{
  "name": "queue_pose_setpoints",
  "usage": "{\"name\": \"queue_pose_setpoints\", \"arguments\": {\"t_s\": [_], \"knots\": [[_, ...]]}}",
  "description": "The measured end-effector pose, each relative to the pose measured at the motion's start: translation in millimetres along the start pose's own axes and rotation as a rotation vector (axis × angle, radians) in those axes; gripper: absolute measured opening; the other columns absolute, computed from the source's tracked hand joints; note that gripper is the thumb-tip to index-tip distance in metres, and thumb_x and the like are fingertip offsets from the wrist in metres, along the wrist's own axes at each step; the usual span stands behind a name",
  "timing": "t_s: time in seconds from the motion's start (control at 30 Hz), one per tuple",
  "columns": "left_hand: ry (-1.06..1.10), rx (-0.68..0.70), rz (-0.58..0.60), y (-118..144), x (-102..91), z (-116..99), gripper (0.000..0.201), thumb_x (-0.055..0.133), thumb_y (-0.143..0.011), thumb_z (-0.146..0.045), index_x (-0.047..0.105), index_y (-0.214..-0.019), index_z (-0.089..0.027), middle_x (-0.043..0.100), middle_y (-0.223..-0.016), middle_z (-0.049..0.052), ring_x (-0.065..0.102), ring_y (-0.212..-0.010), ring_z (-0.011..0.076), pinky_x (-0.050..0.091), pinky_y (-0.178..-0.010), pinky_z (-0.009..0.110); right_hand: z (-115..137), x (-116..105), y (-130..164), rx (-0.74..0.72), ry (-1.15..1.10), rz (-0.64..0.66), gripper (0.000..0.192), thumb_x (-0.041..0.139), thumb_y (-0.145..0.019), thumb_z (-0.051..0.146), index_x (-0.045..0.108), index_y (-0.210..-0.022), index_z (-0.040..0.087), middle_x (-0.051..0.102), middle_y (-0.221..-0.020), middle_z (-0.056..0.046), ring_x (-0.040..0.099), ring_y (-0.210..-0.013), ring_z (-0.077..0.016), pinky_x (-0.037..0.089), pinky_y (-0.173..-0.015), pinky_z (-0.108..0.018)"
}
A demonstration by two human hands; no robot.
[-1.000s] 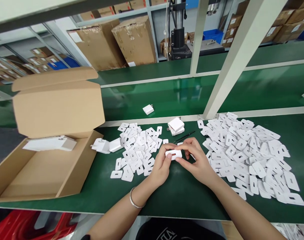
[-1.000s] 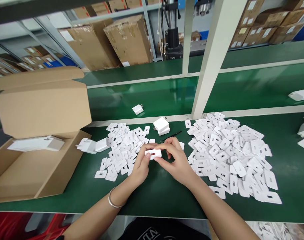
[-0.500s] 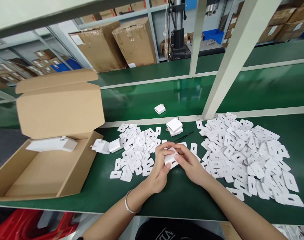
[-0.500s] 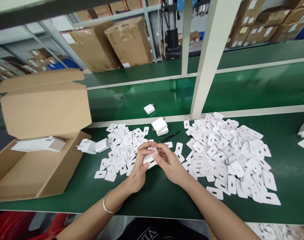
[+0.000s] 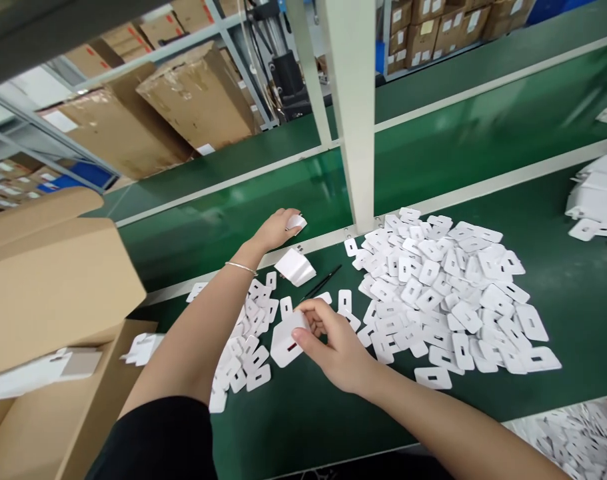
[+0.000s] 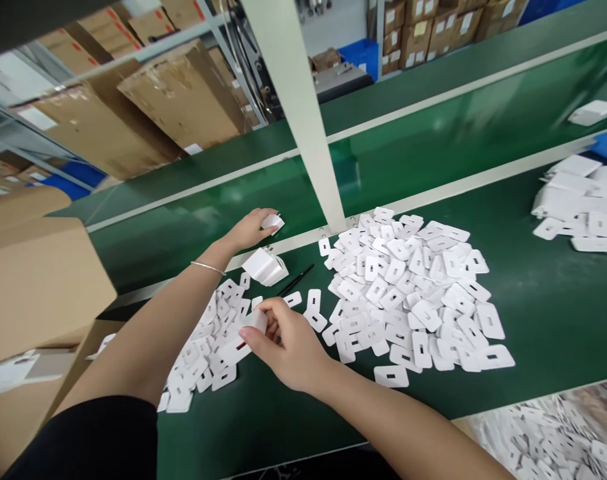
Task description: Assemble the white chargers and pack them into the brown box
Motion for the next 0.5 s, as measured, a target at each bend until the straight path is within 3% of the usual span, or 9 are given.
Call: {"name": "queue_pose_setpoints", "arguments": {"t_s": [0.07, 0.13, 0.2, 0.3, 0.4, 0.5], "knots": [[0.015, 0.015, -0.046, 4, -3.3, -4, 0.038, 0.07, -0.084, -0.023, 0.063, -0.121, -0.017, 0.067, -0.113, 0.013, 0.063, -0.107, 0.0312, 0.05, -0.103, 0.05, 0, -3, 0, 0.012, -0.017, -0.036, 0.037, 0.062, -0.099, 0.056, 0.056, -0.115, 0.023, 0.051, -0.085, 0.002, 0.054, -0.078, -0.0164, 0.044, -0.069, -0.03], [0.083, 0.017, -0.181, 25, -23.0, -10, 0.041, 0.067, -0.087, -0.025, 0.059, -0.127, -0.018, 0.067, -0.113, 0.011, 0.065, -0.102, 0.0271, 0.054, -0.095, 0.043, 0, -6, 0, 0.021, -0.043, -0.08, 0.038, 0.063, -0.099, 0.057, 0.056, -0.115, 0.023, 0.053, -0.085, 0.002, 0.054, -0.077, -0.0165, 0.044, -0.068, -0.03], [0.189, 0.046, -0.327, 60, -47.9, -20, 0.042, 0.064, -0.09, -0.029, 0.055, -0.13, -0.02, 0.068, -0.109, 0.008, 0.066, -0.095, 0.0231, 0.056, -0.085, 0.037, -1, -8, 1, 0.014, -0.074, -0.132, 0.039, 0.063, -0.098, 0.058, 0.057, -0.114, 0.023, 0.053, -0.084, 0.002, 0.054, -0.075, -0.0165, 0.045, -0.066, -0.029], [0.192, 0.159, -0.39, 117, -64.8, -49, 0.038, 0.063, -0.092, -0.032, 0.056, -0.128, -0.022, 0.068, -0.114, 0.008, 0.067, -0.1, 0.023, 0.056, -0.085, 0.035, -1, -13, 2, -0.043, -0.127, -0.213, 0.037, 0.059, -0.1, 0.058, 0.057, -0.112, 0.023, 0.052, -0.08, 0.002, 0.051, -0.071, -0.0158, 0.044, -0.063, -0.029], [0.019, 0.214, -0.36, 152, -50.3, -72, 0.034, 0.066, -0.093, -0.034, 0.059, -0.124, -0.023, 0.067, -0.117, 0.008, 0.066, -0.105, 0.0255, 0.055, -0.091, 0.039, 2, -19, 2, -0.116, -0.132, -0.277, 0.038, 0.053, -0.102, 0.06, 0.059, -0.108, 0.023, 0.054, -0.079, 0.001, 0.05, -0.068, -0.0153, 0.043, -0.062, -0.029], [-0.102, 0.296, -0.317, 163, -28.7, -86, 0.031, 0.06, -0.099, -0.036, 0.058, -0.127, -0.021, 0.067, -0.122, 0.012, 0.063, -0.113, 0.0297, 0.052, -0.099, 0.045, 7, -28, 1, -0.171, -0.105, -0.336, 0.038, 0.053, -0.102, 0.06, 0.06, -0.105, 0.023, 0.058, -0.083, 0.0, 0.053, -0.069, -0.0157, 0.044, -0.061, -0.03]]}}
Point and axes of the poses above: each hand's wrist, its own y-axis away from the middle knuckle, its own x-axis out of the palm, z = x × y, the point moved 7 cm from there along -y, towards the middle knuckle
